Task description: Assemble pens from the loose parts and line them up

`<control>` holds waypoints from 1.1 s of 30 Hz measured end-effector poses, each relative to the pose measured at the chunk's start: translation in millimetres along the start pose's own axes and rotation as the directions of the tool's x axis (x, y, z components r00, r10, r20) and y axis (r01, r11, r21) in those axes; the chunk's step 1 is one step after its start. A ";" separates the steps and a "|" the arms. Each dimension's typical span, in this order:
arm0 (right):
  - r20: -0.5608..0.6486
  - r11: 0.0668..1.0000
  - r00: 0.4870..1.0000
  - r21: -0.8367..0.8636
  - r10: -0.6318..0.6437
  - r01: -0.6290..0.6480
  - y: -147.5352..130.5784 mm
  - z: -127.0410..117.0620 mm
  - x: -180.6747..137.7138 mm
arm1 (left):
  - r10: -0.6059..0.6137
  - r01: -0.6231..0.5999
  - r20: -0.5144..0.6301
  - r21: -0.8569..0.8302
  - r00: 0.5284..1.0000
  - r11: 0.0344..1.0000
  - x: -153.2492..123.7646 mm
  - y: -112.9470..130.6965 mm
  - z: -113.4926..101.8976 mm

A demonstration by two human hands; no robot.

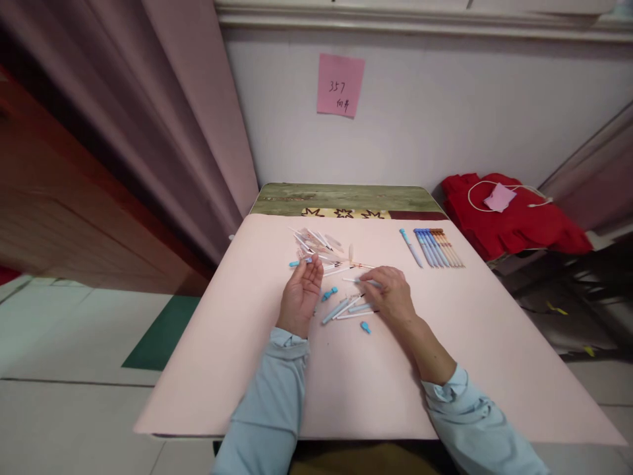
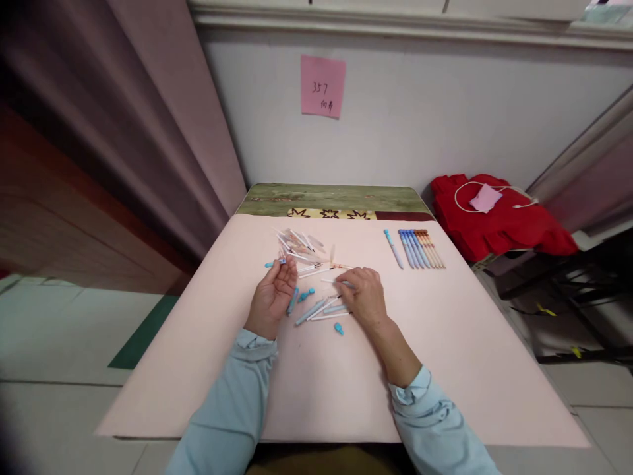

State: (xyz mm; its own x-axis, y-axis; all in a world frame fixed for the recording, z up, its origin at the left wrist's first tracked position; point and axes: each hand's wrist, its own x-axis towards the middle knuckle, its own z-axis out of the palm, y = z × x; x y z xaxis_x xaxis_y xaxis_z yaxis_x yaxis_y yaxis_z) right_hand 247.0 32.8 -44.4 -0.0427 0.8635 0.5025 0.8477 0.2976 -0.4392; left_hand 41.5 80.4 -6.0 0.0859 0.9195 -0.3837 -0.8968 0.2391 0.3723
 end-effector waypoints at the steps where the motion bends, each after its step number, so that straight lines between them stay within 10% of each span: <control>1: 0.055 0.998 0.997 0.011 -0.060 0.060 -4.2 1.3 3.5 | 0.006 -0.006 -0.002 -0.013 1.000 1.000 0.7 2.3 0.0; 7: 0.285 0.956 0.915 0.018 -0.284 0.291 -16.5 11.5 19.3 | -0.021 0.020 -0.027 -0.058 0.999 0.998 1.6 4.3 -1.7; 17: 0.278 0.961 0.938 -0.124 -0.207 0.249 -23.2 12.1 10.8 | -0.066 0.066 0.006 -0.039 0.998 0.997 -4.9 -7.9 -1.7; 25: -0.196 0.967 0.976 0.250 0.096 -0.045 -60.0 -8.7 18.4 | -0.152 0.151 0.051 0.024 0.987 0.988 -20.6 -24.6 1.9; 33: -0.302 0.997 0.953 0.072 -0.010 0.033 -82.2 -10.0 20.3 | -0.223 0.220 0.143 0.038 0.964 0.975 -27.3 -32.5 1.9</control>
State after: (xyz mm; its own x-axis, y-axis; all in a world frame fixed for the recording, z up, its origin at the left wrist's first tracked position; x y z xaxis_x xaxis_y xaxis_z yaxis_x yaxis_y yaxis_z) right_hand 181.8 21.8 9.3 0.1102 0.6974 0.7082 0.8053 0.3550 -0.4749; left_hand 69.1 48.1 -6.0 0.3450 0.8778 -0.3322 -0.8387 0.4473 0.3107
